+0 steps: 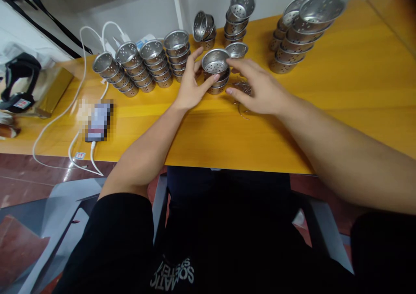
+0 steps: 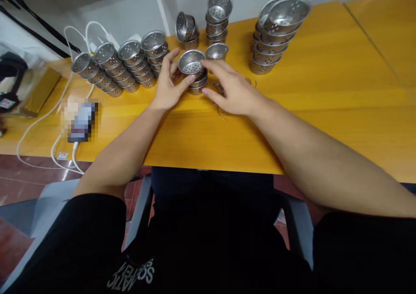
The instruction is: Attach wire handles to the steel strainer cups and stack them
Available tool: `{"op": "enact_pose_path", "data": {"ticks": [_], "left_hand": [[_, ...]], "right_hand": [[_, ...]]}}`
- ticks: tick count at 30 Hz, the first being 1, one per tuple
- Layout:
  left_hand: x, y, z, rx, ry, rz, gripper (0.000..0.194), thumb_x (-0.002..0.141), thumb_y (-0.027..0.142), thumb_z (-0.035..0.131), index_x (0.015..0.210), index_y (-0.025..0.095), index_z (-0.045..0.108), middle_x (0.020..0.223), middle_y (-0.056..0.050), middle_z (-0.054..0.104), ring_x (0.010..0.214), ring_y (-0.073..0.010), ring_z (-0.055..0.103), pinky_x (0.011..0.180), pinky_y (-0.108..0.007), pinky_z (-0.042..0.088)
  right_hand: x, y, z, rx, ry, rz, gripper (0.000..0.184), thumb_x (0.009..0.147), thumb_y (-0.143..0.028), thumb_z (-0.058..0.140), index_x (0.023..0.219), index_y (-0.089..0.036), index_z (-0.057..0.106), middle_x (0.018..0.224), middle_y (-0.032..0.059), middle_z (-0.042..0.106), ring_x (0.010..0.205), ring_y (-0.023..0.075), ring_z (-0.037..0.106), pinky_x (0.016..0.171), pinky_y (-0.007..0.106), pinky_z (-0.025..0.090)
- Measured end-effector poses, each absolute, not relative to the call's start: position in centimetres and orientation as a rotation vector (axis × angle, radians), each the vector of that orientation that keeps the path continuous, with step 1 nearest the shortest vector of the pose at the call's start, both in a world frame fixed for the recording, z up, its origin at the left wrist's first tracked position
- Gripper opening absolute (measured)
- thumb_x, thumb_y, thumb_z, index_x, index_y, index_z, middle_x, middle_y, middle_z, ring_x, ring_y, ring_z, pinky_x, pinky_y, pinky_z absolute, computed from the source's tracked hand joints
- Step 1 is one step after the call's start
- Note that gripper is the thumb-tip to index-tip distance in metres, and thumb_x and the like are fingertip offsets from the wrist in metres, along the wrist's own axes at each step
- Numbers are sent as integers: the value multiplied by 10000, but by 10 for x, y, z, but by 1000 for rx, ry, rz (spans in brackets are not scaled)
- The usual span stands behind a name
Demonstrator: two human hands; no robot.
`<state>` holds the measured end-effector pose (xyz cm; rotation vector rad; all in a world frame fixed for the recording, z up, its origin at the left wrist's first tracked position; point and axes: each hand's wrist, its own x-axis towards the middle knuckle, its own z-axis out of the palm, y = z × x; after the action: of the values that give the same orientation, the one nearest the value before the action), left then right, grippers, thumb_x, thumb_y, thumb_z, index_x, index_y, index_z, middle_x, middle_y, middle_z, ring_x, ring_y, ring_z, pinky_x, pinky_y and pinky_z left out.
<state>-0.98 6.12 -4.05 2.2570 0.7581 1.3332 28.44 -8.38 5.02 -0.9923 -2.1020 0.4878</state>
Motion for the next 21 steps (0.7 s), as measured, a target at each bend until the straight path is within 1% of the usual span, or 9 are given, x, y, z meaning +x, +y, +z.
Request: {"op": "enact_pose_path", "data": {"ticks": [2,4,5,8,11,14,17,19,21], "left_hand": [[-9,62,-42,2287,754,1309,1018,1313,764,601,2107,430,57,1953,-194,658,1807,-363,719,1519,-677,624],[-11,70,-48,2338,726,1265,1037,1294,825,601,2105,414,102,2022,-208,579,1856,-375,673,1539,-692,600],[-13,75,-53,2355,710,1245,1052,1280,855,610,2101,400,134,2031,-216,566,1865,-383,663,1541,-700,596],[-17,87,-62,2346,695,1242,1046,1254,879,654,2079,376,254,1988,-223,625,1836,-398,694,1529,-717,607],[-17,85,-62,2313,707,1271,985,1248,857,691,2053,398,356,1941,-203,689,1780,-394,746,1535,-709,611],[-16,79,-56,2298,696,1284,983,1225,876,727,2026,392,428,1917,-200,712,1750,-399,769,1530,-701,624],[-18,72,-46,2288,689,1260,995,1208,927,715,1997,373,468,1907,-199,718,1730,-406,781,1527,-715,624],[-21,64,-38,2298,737,1180,1031,1186,961,725,1990,368,472,1935,-198,692,1754,-418,760,1539,-714,609],[-24,56,-29,2302,814,1092,1098,1159,992,742,1999,345,457,1975,-203,650,1796,-435,722,1561,-692,583]], "right_hand": [[285,-81,48,-961,-2093,451,921,1137,-1030,667,1927,-557,663,1951,-26,691,1767,566,660,1515,887,530],[287,-78,45,-949,-2085,416,893,1133,-1007,698,1896,-544,707,1928,10,714,1769,568,661,1501,896,547],[288,-77,43,-950,-2083,404,871,1133,-999,705,1883,-556,719,1914,12,726,1767,563,664,1502,890,552],[290,-75,41,-956,-2086,389,841,1135,-995,701,1868,-583,727,1893,4,743,1766,548,668,1517,873,551],[289,-77,44,-979,-2091,415,886,1110,-1025,707,1871,-572,728,1881,3,755,1789,558,645,1541,872,523],[287,-80,48,-1019,-2074,461,899,1091,-1061,695,1852,-583,741,1830,-20,797,1795,560,638,1564,844,507],[287,-80,48,-1022,-2070,480,909,1093,-1068,700,1859,-579,737,1784,-19,828,1795,563,641,1566,865,491],[287,-79,46,-999,-2073,482,919,1099,-1077,695,1862,-566,737,1798,-18,820,1783,564,654,1560,879,490],[287,-78,43,-988,-2065,491,900,1115,-1101,648,1848,-585,735,1842,-53,787,1747,542,692,1562,844,504]]}}
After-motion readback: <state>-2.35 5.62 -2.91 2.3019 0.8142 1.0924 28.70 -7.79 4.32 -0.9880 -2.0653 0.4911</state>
